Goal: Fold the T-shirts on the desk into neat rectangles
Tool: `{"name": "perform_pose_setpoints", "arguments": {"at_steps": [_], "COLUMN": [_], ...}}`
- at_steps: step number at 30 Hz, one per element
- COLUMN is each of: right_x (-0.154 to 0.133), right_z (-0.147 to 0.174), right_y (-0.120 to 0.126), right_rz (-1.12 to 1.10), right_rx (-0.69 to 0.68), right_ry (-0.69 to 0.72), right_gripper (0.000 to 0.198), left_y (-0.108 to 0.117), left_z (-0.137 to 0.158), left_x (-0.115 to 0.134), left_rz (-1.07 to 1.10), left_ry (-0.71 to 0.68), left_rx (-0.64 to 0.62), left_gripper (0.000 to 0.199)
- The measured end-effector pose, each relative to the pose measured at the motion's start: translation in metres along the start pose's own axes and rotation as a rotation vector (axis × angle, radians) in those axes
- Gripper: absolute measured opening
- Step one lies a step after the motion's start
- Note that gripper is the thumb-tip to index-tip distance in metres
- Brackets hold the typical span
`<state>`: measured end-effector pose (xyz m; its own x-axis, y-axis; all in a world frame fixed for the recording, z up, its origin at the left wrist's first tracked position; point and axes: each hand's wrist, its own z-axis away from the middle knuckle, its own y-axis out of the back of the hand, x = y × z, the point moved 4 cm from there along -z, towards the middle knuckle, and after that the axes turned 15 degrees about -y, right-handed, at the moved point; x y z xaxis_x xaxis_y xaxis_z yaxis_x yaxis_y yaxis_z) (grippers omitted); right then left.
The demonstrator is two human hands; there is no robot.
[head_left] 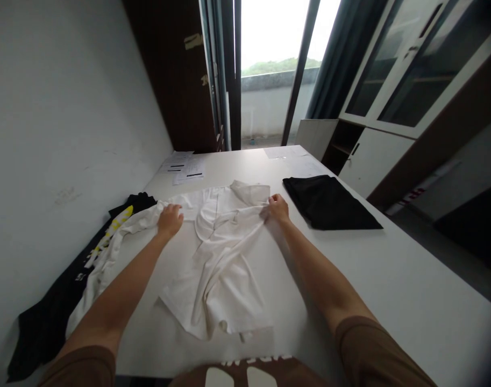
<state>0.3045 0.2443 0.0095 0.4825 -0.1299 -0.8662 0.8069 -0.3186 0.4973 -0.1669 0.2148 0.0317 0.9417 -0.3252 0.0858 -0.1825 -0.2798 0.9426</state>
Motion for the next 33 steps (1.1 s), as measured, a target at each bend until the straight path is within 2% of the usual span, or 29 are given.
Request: {"name": "perform_pose_setpoints", "arguments": {"at_steps": [3,5,7,10,12,17,21,24,29,33], "right_x": [-0.017,-0.033,-0.042,-0.046,-0.046,-0.045,-0.044,-0.046,-0.062,-0.064], "right_z": [0.02,0.039,0.057,0.079,0.088,0.09,0.085,0.089,0.107,0.109], "right_y": [-0.016,-0.031,-0.046,-0.067,-0.076,-0.084,-0.077,-0.079,-0.099,-0.109], "right_rz": [0.242,0.451,0.583,0.683,0.739,0.796,0.712,0.652,0.612,0.744], "right_rx": [0.115,0.116,0.014,-0.222,-0.301,-0.36,-0.339,-0.314,-0.28,-0.359], "right_ry": [0.077,0.212,0.287,0.306,0.332,0.318,0.285,0.305,0.463,0.427], "right_gripper": [0.025,0.029,0.031,0.044,0.05,0.026,0.025,0.025,0.035,0.038], "left_y": [-0.033,-0.05,-0.059,-0.063,-0.063,-0.058,-0.054,-0.053,-0.054,-0.055], "left_z": [0.001,0.005,0.008,0.01,0.011,0.013,0.019,0.024,0.035,0.04], "left_x": [0.056,0.089,0.114,0.133,0.137,0.126,0.107,0.102,0.117,0.128], "left_rz": [0.15,0.222,0.254,0.268,0.272,0.296,0.32,0.337,0.379,0.361], "left_ry": [-0.27,-0.381,-0.419,-0.419,-0.41,-0.384,-0.371,-0.377,-0.409,-0.425], "left_rx": [-0.126,-0.162,-0.155,-0.13,-0.12,-0.108,-0.083,-0.064,-0.049,-0.036], "left_gripper": [0.028,0.034,0.043,0.046,0.04,0.023,0.016,0.012,0.009,0.009]}}
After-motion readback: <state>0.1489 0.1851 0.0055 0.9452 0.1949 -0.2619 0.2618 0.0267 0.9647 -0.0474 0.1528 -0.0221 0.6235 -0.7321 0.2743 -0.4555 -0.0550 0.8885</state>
